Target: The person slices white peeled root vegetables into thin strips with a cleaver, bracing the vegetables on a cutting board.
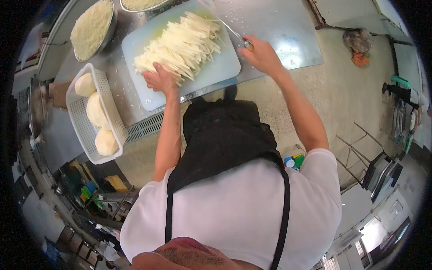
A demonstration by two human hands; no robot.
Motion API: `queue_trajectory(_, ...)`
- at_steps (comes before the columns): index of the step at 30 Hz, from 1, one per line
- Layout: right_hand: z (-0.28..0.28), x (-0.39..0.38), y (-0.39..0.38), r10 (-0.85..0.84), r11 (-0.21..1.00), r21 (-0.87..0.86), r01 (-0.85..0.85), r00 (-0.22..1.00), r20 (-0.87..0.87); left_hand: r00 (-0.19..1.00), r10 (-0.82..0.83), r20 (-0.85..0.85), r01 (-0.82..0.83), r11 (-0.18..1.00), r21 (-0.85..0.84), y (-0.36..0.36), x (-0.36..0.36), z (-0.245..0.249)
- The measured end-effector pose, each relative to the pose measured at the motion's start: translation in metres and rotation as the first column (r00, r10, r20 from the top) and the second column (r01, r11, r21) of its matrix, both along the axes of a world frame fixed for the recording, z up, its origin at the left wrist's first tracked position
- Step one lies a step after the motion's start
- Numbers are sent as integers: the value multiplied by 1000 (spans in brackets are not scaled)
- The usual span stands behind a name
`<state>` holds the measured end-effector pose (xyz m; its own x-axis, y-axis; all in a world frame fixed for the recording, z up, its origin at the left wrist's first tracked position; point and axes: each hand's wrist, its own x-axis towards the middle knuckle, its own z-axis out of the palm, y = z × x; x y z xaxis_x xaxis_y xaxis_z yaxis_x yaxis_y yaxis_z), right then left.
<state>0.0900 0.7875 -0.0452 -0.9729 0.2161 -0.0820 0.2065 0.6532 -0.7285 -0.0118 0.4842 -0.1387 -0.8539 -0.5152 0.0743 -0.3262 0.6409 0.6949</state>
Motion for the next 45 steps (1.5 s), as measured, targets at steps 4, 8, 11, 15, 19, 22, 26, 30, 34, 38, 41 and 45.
queue_trajectory(4, 7, 1, -25, 132, 991, -33, -130, 987, 87, 992, -104, 72, 98, 991, 90, 5, -14, 21)
queue_trajectory(8, 11, 25, -64, 98, 968, -242, -61, 985, 144, 975, -223, -22, 223, 974, 31, 5, -36, 15)
queue_trajectory(11, 14, 40, -91, 24, 892, -443, 90, 969, 245, 926, -375, -53, 374, 927, -34, -4, -70, 8)
queue_trajectory(15, 11, 58, -119, -141, 672, -658, 340, 931, 337, 767, -640, -49, 638, 768, -50, -9, -106, 13)
queue_trajectory(19, 0, 69, -106, -198, 460, -785, 415, 910, 365, 605, -730, -318, 784, 616, 77, -29, -110, 18)
queue_trajectory(22, -5, 77, -90, -192, 427, -792, 438, 899, 394, 661, -608, -439, 540, 792, -284, -40, -49, 53)
queue_trajectory(26, -23, 86, -70, -165, 372, -818, 439, 898, 407, 529, -812, -245, 823, 562, -85, -44, 25, 32)
queue_trajectory(30, -35, 80, -66, -133, 345, -826, 445, 895, 426, 551, -831, -78, 820, 557, -131, -11, 55, 27)
queue_trajectory(34, -46, 74, -58, -98, 327, -820, 470, 880, 465, 598, -801, 29, 790, 582, -194, 11, 56, 24)
queue_trajectory(38, -54, 70, -56, -82, 354, -827, 436, 896, 437, 607, -784, 126, 787, 572, -231, 15, 61, 30)
queue_trajectory(41, -59, 74, -56, -51, 330, -840, 431, 896, 440, 622, -749, 230, 782, 580, -226, 5, 68, 35)
queue_trajectory(45, -59, 70, -50, -28, 279, -856, 434, 895, 445, 707, -685, 177, 705, 658, -266, -30, 81, 31)
